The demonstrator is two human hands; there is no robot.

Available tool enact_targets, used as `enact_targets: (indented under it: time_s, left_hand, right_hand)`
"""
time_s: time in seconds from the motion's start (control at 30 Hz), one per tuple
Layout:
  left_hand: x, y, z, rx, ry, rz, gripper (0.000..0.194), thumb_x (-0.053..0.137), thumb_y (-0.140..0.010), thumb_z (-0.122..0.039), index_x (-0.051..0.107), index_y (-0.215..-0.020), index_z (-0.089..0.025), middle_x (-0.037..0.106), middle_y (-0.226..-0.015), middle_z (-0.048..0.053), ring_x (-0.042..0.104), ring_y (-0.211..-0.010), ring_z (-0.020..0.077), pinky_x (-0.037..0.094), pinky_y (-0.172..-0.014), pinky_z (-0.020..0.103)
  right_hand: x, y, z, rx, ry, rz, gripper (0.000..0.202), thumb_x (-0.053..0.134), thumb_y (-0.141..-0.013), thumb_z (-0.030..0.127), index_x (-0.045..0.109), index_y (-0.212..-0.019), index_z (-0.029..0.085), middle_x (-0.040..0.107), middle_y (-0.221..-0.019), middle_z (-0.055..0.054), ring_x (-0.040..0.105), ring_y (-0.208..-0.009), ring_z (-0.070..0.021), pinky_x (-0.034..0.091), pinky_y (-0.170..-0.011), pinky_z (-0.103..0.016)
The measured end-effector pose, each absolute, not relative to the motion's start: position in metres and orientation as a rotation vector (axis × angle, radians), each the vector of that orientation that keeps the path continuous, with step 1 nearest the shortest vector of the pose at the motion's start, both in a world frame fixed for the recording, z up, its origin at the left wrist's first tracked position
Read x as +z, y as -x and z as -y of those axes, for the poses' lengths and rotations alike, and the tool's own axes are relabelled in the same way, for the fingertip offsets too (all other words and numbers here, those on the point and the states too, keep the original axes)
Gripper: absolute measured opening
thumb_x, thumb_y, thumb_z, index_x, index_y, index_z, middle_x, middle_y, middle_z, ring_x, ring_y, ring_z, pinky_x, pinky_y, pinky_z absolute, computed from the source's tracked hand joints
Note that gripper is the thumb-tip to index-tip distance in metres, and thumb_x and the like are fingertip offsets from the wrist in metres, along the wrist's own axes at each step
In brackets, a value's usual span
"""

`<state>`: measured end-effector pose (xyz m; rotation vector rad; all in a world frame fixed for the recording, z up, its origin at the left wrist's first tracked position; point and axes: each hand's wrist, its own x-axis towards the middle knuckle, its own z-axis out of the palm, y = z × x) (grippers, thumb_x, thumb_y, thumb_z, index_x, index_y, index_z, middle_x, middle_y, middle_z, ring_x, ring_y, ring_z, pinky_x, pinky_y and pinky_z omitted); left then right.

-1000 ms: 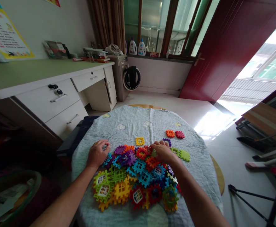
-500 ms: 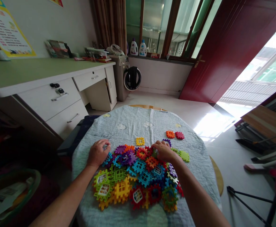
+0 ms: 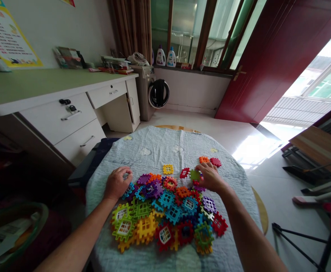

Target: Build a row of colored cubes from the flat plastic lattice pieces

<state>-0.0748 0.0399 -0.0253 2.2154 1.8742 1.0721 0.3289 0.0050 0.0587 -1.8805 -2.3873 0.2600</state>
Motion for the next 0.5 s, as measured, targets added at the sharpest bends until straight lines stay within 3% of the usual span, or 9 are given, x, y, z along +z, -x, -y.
enact_targets:
  time_s: [0.2, 0.5]
  left_hand:
    - [-0.025, 0.074, -0.040, 1.067, -2.229, -1.871, 0.022, 0.049, -0.080, -0.034, 0.064, -0.075, -0.020, 0.073, -0.098, 0.011, 0.066, -0.100, 0.0272, 0.049, -0.097, 0.041]
    - [-0.024, 0.074, -0.039, 1.054, -2.230, -1.863, 0.022, 0.048, -0.079, -0.035, 0.064, -0.076, -0.020, 0.072, -0.098, 0.012, 0.066, -0.099, 0.0279, 0.049, -0.097, 0.042]
  right_hand:
    - [0.064, -0.336, -0.001, 0.397, 1.646, 2.387, 0.033, 0.065, -0.070, 0.020, 0.061, -0.103, 0.022, 0.063, -0.101, -0.006, 0.051, -0.099, -0.0232, 0.036, -0.089, -0.035]
    - [0.050, -0.410, 0.008, 0.292, 2.116, 2.072, 0.044, 0.059, -0.065, 0.019, 0.062, -0.109, 0.022, 0.060, -0.115, -0.008, 0.051, -0.108, -0.0269, 0.036, -0.092, -0.040]
